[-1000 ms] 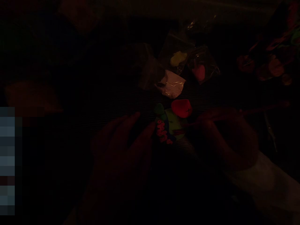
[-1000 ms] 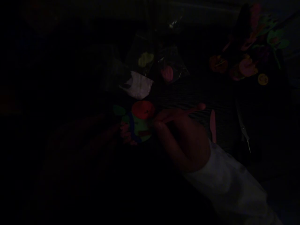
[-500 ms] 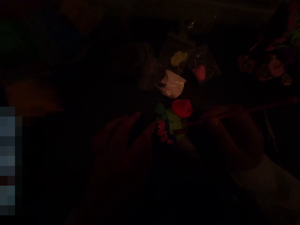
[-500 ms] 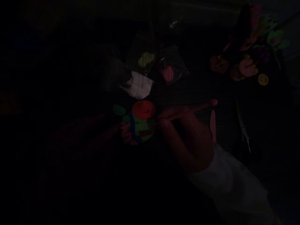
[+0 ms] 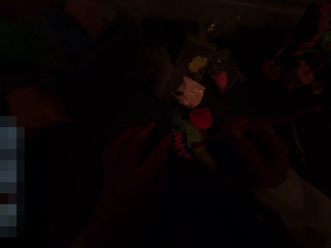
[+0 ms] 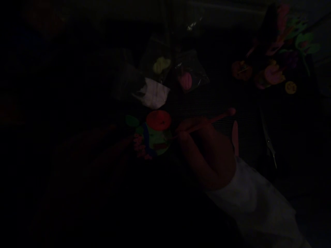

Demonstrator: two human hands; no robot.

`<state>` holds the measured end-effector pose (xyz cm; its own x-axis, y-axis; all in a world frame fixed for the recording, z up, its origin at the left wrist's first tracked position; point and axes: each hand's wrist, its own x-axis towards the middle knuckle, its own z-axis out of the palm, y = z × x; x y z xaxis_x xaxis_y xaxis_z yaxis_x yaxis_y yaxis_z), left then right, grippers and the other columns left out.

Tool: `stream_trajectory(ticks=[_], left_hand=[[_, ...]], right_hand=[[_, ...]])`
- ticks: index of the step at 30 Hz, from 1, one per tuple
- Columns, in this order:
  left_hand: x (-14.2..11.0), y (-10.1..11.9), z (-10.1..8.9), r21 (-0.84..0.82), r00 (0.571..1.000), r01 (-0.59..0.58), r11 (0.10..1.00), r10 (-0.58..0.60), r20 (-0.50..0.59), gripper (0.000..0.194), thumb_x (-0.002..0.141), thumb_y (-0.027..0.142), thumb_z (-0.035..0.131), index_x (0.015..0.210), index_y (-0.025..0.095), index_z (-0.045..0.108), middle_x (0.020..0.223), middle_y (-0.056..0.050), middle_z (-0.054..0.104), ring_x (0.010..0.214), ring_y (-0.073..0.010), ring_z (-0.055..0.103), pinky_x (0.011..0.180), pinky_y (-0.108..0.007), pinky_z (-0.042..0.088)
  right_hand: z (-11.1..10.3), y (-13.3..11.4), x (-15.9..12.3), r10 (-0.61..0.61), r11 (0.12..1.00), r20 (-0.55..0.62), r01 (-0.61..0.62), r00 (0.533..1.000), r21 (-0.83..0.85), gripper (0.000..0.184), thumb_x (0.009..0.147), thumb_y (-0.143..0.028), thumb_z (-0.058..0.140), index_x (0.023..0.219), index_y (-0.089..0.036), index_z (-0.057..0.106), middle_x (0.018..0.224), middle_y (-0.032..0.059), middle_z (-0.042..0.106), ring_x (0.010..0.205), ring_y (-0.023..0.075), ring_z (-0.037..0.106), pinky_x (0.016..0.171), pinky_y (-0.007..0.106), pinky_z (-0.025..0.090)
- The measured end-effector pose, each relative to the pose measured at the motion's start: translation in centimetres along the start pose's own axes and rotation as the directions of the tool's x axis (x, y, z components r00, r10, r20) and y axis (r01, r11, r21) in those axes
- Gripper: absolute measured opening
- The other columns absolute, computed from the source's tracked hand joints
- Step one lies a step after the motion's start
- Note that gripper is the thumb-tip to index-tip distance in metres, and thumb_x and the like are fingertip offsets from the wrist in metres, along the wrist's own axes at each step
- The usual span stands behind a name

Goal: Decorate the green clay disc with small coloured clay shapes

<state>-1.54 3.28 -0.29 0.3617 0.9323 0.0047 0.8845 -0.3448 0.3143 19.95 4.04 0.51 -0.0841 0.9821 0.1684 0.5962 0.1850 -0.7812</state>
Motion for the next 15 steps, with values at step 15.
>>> stream_trajectory(ticks=[15], left_hand=[[0.11, 0.11, 0.06, 0.015, 1.000, 0.005, 1.000, -0.005, -0.009, 0.038, 0.076, 0.019, 0.048, 0.113, 0.027, 0.047, 0.127, -0.005, 0.039, 0.115, -0.0261, 0.037, 0.095, -0.044, 0.032]], right_hand=[[-0.12, 0.03, 0.01, 0.000, 1.000, 0.024, 0.001, 1.000, -0.017, 0.017, 0.077, -0.012, 0.047, 0.091, -0.020, 0.052, 0.079, -0.0021, 0.058, 0.069, 0.0085, 0.055, 0.059, 0.021, 0.045]])
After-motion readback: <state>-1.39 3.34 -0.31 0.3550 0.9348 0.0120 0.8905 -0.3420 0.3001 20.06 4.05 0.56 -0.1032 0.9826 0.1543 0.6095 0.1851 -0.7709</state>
